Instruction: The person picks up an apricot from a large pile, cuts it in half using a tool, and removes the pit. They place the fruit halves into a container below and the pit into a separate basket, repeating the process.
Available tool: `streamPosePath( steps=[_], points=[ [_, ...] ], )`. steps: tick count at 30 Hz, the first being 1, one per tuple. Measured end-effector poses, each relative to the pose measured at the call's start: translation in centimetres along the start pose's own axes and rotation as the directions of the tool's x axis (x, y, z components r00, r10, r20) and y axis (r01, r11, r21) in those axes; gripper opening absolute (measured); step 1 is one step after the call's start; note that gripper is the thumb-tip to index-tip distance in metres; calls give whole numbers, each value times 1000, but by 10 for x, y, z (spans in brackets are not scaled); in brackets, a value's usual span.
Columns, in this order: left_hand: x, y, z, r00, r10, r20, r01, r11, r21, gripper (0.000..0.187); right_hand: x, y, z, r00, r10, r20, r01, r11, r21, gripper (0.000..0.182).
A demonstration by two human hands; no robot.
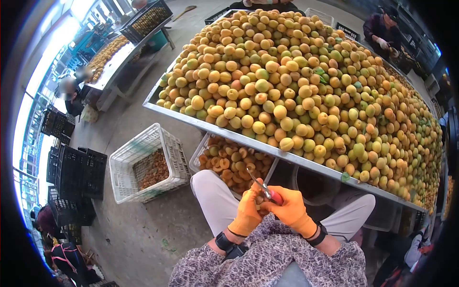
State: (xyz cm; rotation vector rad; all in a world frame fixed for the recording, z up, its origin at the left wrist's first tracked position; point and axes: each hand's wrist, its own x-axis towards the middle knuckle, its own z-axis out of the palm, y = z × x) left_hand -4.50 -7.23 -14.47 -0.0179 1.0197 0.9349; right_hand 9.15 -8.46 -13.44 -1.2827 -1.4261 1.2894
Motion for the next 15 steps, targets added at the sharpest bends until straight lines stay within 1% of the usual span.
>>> streamPosePath(
  steps=[1, 2, 3, 4, 5, 6, 7, 8, 9, 10, 12, 13, 15],
  points=[
    [-1, -2, -2, 1000, -5, 3, 5, 1000, 8, 45, 1, 2, -3, 1000, 13, -1, -13, 1000, -26, 37],
    [-3, -2, -5, 990, 20, 140, -46, 982, 182, 49, 2, -4, -7, 999, -17, 39, 18, 1000, -11, 35],
    [-2, 0, -6, 960, 23, 279, -121, 933, 340, 53, 4, -4, -12, 999, -21, 33, 21, 1000, -12, 35],
    [0, 1, -7, 960, -83, 268, -11, 944, 330, 65, 3, -3, -17, 995, -62, 73, 71, 989, -129, 36],
    [1, 2, -8, 960, -90, 266, -4, 942, 334, 65, 1, -2, -22, 989, -95, 117, 121, 963, -242, 37],
    [2, 3, -9, 949, -202, 241, 114, 935, 336, 72, 3, -6, -27, 975, -147, 166, 189, 943, -275, 39],
    [4, 4, -9, 926, -309, 215, 228, 915, 334, 80, 3, -8, -32, 976, -148, 162, 188, 943, -274, 39],
    [4, 2, -13, 917, -352, 187, 264, 889, 374, 86, 2, -8, -37, 965, -143, 221, 210, 925, -317, 39],
    [3, 3, -12, 918, -352, 184, 266, 889, 373, 86, 1, -7, -40, 950, -135, 282, 235, 904, -358, 40],
    [-1, 4, -9, 894, -380, 238, 277, 885, 374, 84, -2, -3, -39, 949, -131, 287, 232, 906, -354, 40],
    [-6, 5, -8, 837, -411, 363, 279, 889, 363, 79, -8, 10, -35, 974, -187, 128, 211, 953, -217, 40],
    [-10, 6, -6, 836, -412, 362, 279, 888, 366, 79, -11, 11, -37, 974, -188, 124, 212, 953, -216, 40],
    [-27, 7, 1, 854, -372, 364, 195, 877, 440, 74, -17, 11, -41, 983, -14, 185, 34, 994, -107, 46]
  ],
)
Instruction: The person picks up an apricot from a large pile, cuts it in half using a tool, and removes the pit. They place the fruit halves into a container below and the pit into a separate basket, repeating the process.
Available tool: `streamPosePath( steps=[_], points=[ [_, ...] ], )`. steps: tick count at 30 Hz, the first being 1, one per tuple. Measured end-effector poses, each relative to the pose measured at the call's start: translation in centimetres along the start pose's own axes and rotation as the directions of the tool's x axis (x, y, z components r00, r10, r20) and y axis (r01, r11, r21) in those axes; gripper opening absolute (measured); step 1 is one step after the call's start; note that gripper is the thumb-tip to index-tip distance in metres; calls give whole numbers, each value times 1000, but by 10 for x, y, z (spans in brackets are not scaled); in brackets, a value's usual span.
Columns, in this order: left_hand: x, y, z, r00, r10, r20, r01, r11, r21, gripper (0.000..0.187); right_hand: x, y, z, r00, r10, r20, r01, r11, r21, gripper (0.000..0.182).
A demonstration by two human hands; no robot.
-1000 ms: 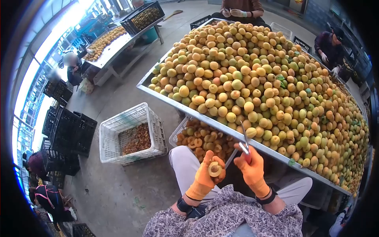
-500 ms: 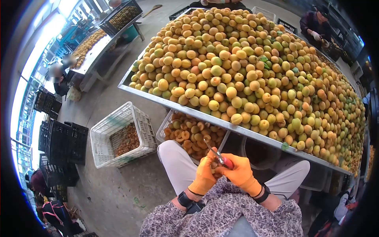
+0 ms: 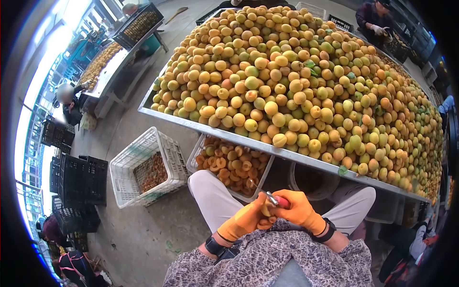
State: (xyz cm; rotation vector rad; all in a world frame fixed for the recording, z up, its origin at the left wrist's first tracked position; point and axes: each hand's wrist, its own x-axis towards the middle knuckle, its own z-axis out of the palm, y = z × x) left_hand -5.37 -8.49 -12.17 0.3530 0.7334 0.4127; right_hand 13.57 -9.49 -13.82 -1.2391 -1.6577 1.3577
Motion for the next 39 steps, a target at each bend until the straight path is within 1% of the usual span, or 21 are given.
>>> streamPosePath(
  steps=[6, 7, 8, 9, 10, 11, 12, 14, 15, 16, 18, 21, 22, 23, 24, 25, 26, 29, 33, 35, 39],
  points=[
    [13, -21, -42, 919, 40, 392, 115, 925, -363, 68, 2, -17, -5, 987, -29, 157, 11, 994, 111, 56],
    [6, -9, -19, 999, 23, 23, -20, 993, -120, 67, 2, -17, -3, 988, -28, 151, 11, 993, 114, 56],
    [2, -3, -6, 935, 109, -338, -54, 985, 166, 77, 1, -17, 0, 995, -22, 97, 10, 992, 126, 56],
    [3, -7, -13, 935, 107, -337, -51, 984, 170, 77, 1, -17, 2, 999, -16, 44, 10, 991, 136, 57],
    [5, -15, -24, 925, 349, -150, -208, 795, 570, 87, 1, -18, 0, 999, -16, 40, 10, 990, 139, 57],
    [7, -22, -33, 868, 481, 121, -356, 433, 828, 100, 2, -20, -4, 997, 8, 77, -16, 994, 112, 58],
    [6, -18, -28, 871, 476, 121, -352, 432, 830, 100, 1, -21, -5, 993, 33, 112, -43, 995, 87, 60],
    [7, -7, -14, 963, 208, -169, -138, 925, 353, 92, -2, -23, -6, 994, 46, 98, -56, 994, 93, 60],
    [6, -6, -8, 965, 204, -167, -134, 925, 357, 92, -4, -23, -6, 994, 61, 96, -70, 993, 93, 60],
    [6, -5, -1, 933, 314, -177, -189, 845, 500, 52, -5, -24, -4, 994, 62, 89, -70, 993, 95, 60],
    [10, -4, 4, 894, 419, -163, -230, 737, 635, 65, -7, -28, 2, 994, 35, -107, -33, 999, 23, 59],
    [14, -11, -6, 936, 285, -206, -218, 930, 297, 63, -10, -29, 6, 985, 31, -170, -47, 995, -89, 60],
    [14, -23, -21, 824, 567, -3, -406, 592, 696, 54, -10, -27, 7, 985, 34, -170, -49, 995, -85, 60],
    [15, -32, -33, 664, 681, 308, -478, 71, 875, 52, -10, -26, 8, 982, 38, -185, -58, 993, -102, 61],
    [16, -32, -33, 665, 681, 306, -477, 71, 876, 52, -9, -25, 8, 979, 42, -200, -67, 991, -120, 61],
    [18, -31, -30, 829, 559, 33, -423, 586, 691, 55, -10, -27, 8, 979, 43, -200, -68, 991, -118, 61],
    [20, -29, -28, 948, 287, -135, -237, 924, 300, 60, -11, -31, 7, 979, 31, -204, -50, 995, -88, 61],
    [12, -14, 4, 947, 287, -144, -273, 956, 110, 49, -15, -29, 5, 975, 54, -215, -52, 999, 13, 59],
    [7, -10, 2, 967, 198, -161, -172, 972, 160, 42, -17, -17, 9, 964, 27, -263, -2, 996, 91, 53],
    [12, -20, -6, 924, 374, -79, -319, 867, 383, 40, -17, -15, 11, 967, 8, -253, 22, 993, 114, 52],
    [15, -39, 5, 834, 514, -201, -458, 848, 268, 34, -14, -20, 10, 954, -140, -263, 141, 990, -15, 49]
  ],
)
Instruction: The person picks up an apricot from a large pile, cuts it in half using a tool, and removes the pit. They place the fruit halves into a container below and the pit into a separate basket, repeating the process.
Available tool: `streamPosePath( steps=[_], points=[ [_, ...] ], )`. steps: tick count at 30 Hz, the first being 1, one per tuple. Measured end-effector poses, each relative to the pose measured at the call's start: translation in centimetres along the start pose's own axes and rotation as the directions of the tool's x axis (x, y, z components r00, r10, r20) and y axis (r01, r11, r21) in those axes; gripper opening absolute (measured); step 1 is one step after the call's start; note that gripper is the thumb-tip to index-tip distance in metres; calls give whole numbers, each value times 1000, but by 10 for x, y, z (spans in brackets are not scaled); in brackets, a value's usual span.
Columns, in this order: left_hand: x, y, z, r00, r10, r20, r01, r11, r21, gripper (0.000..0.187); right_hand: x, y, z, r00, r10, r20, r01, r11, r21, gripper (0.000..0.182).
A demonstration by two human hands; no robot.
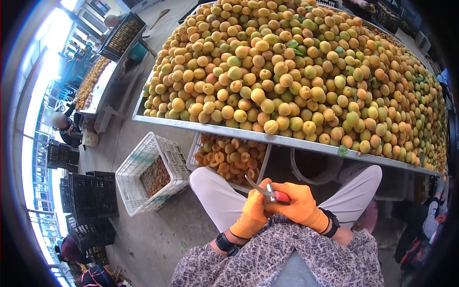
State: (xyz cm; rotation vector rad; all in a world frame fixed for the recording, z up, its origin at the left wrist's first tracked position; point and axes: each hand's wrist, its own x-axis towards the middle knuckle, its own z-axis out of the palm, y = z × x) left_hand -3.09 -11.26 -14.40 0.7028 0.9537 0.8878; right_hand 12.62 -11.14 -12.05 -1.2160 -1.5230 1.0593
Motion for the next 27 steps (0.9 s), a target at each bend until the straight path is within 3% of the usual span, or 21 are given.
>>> streamPosePath(
  steps=[2, 3, 5, 8, 13, 15, 16, 18, 19, 21, 22, 23, 24, 25, 26, 27],
  points=[
    [-4, -7, -5, 995, 58, 84, -78, 965, 249, 32, 0, -8, -3, 1000, 22, 9, -22, 996, -82, 47],
    [-2, -6, -4, 995, 53, 83, -73, 966, 248, 32, -1, -10, -4, 999, 44, 9, -42, 986, -163, 45],
    [6, 0, 1, 972, -232, 32, 233, 954, -190, 31, -1, -4, -4, 1000, -5, 14, 8, 982, -190, 43],
    [7, 13, 11, 934, -354, 57, 352, 875, -332, 34, -4, 10, -1, 994, -104, 42, 111, 957, -266, 42],
    [3, 11, 15, 908, -397, 129, 417, 842, -342, 37, -14, 27, 5, 983, -78, 166, 136, 917, -375, 45],
    [-8, 9, 24, 984, -174, -23, 171, 980, -98, 33, -20, 30, 8, 979, -71, 190, 141, 910, -389, 46],
    [-8, 5, 20, 984, -177, -25, 173, 980, -101, 33, -21, 31, 8, 979, -67, 192, 139, 911, -389, 46],
    [-3, -12, 4, 939, -336, 75, 343, 933, -111, 36, -25, 34, 9, 978, -58, 199, 129, 922, -365, 44],
    [0, -25, -2, 938, -340, 74, 346, 931, -112, 36, -27, 38, 10, 978, -54, 200, 125, 923, -364, 44],
    [1, -45, -6, 865, -488, -118, 415, 827, -379, 41, -29, 46, 13, 982, -129, 142, 168, 935, -311, 40],
    [-7, -43, -13, 982, -185, -32, 178, 858, 483, 43, -31, 44, 14, 982, -124, 145, 164, 938, -306, 40],
    [-5, -40, -19, 982, -186, -33, 178, 857, 483, 43, -30, 40, 13, 986, -106, 131, 140, 950, -279, 33],
    [2, -33, -20, 897, -442, 28, 438, 894, 93, 42, -28, 37, 10, 989, -89, 118, 117, 960, -254, 27],
    [9, -23, -16, 762, -619, 190, 646, 709, -282, 45, -27, 36, 9, 988, -94, 119, 122, 958, -259, 27],
    [0, -15, 2, 925, -381, -4, 377, 913, 156, 52, -25, 36, 8, 998, -18, 59, 25, 993, -119, 22],
    [1, -8, 10, 929, -371, -2, 367, 917, 157, 52, -24, 36, 8, 998, 65, 13, -66, 997, 29, 17]
  ],
)
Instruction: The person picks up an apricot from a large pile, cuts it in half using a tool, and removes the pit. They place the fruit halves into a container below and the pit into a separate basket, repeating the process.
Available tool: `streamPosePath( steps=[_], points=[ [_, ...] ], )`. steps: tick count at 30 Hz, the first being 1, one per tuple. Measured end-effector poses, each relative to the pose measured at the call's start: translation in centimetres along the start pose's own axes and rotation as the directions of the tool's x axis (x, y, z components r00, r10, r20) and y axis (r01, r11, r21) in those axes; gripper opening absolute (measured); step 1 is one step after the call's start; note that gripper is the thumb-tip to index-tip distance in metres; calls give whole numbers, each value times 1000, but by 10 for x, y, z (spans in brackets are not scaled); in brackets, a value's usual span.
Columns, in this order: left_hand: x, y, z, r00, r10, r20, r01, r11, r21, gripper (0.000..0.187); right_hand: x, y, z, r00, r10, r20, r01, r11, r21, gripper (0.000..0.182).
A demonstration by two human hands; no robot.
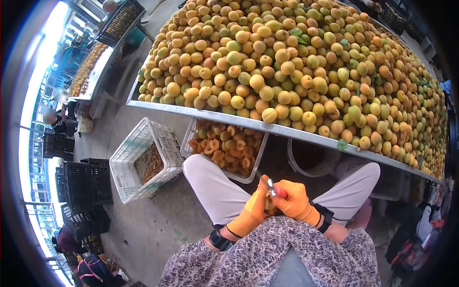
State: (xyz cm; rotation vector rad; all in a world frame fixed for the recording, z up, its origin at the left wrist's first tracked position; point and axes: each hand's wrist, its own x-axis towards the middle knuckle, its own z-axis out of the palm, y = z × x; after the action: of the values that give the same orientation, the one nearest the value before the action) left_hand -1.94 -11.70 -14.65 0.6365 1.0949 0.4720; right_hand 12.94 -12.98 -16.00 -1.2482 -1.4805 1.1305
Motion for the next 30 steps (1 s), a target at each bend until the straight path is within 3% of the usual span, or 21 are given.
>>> streamPosePath(
  steps=[2, 4, 5, 6, 7, 8, 10, 12, 13, 14, 16, 18, 20, 22, 23, 24, 25, 26, 27, 28, 30],
  points=[
    [1, 13, 5, 980, -197, 8, 188, 922, -338, 56, 5, -2, 0, 1000, -20, 4, 20, 1000, -22, 18],
    [5, 9, -4, 974, -226, 18, 219, 917, -333, 59, 11, -4, 0, 999, -39, 22, 40, 997, -66, 23],
    [7, 8, -7, 989, -146, -27, 130, 940, -317, 59, 14, -8, -2, 996, -86, 40, 92, 975, -204, 30],
    [7, 10, -8, 995, -62, -73, 38, 954, -299, 59, 15, -7, -2, 994, -97, 46, 104, 973, -208, 30],
    [6, 10, -19, 961, -277, -4, 243, 851, -465, 57, 14, -4, -1, 984, -145, 100, 168, 938, -302, 33],
    [14, 6, -16, 957, -281, -75, 209, 843, -497, 56, 14, -3, 1, 970, -185, 158, 233, 893, -386, 35],
    [13, 2, -24, 964, -259, -63, 207, 876, -435, 55, 19, -5, 6, 968, -173, 184, 233, 894, -382, 32],
    [12, 2, -22, 962, -270, -40, 218, 850, -479, 57, 24, 0, 11, 974, -205, 95, 223, 940, -258, 23],
    [13, 3, -20, 960, -279, -10, 234, 821, -521, 58, 25, -5, 4, 975, 139, 171, -147, 989, 33, 16],
    [14, 6, -24, 962, -274, -7, 230, 819, -525, 58, 24, -8, 2, 975, 137, 175, -144, 989, 27, 16],
    [14, 10, -41, 989, -98, 113, 141, 856, -498, 63, 22, -14, -1, 879, 438, 188, -474, 755, 453, 12],
    [14, 13, -50, 984, -34, 178, 110, 891, -441, 69, 23, -15, -10, 919, 394, 23, -351, 791, 500, 9],
    [14, 15, -55, 964, 70, 257, 63, 876, -478, 70, 18, -14, -24, 914, 398, -80, -326, 837, 439, 9],
    [18, 12, -63, 951, 103, 291, 72, 843, -533, 58, 13, -2, -43, 945, 277, -176, -244, 952, 185, 13],
    [20, 11, -66, 958, 125, 256, 22, 864, -504, 49, 15, 9, -47, 934, 156, -323, -178, 983, -40, 18],
    [21, 12, -68, 964, 150, 221, -29, 881, -472, 40, 18, 18, -51, 901, 3, -435, -133, 954, -269, 24],
    [18, 19, -74, 976, 103, 190, -12, 904, -428, 23, 16, 21, -59, 880, -9, -474, -183, 915, -358, 28],
    [21, 21, -78, 977, 112, 184, -24, 905, -425, 23, 12, 25, -67, 860, -26, -510, -235, 867, -440, 32],
    [27, 20, -84, 993, 113, 27, -102, 959, -264, 20, 6, 30, -73, 839, -4, -544, -242, 893, -380, 32],
    [34, 17, -92, 982, 135, -129, -147, 985, -87, 17, 4, 43, -73, 793, -90, -603, -122, 945, -302, 28],
    [55, 14, -116, 960, 233, -152, -236, 972, -4, 14, -7, 40, -79, 832, 119, -541, -234, 961, -150, 23]
  ],
)
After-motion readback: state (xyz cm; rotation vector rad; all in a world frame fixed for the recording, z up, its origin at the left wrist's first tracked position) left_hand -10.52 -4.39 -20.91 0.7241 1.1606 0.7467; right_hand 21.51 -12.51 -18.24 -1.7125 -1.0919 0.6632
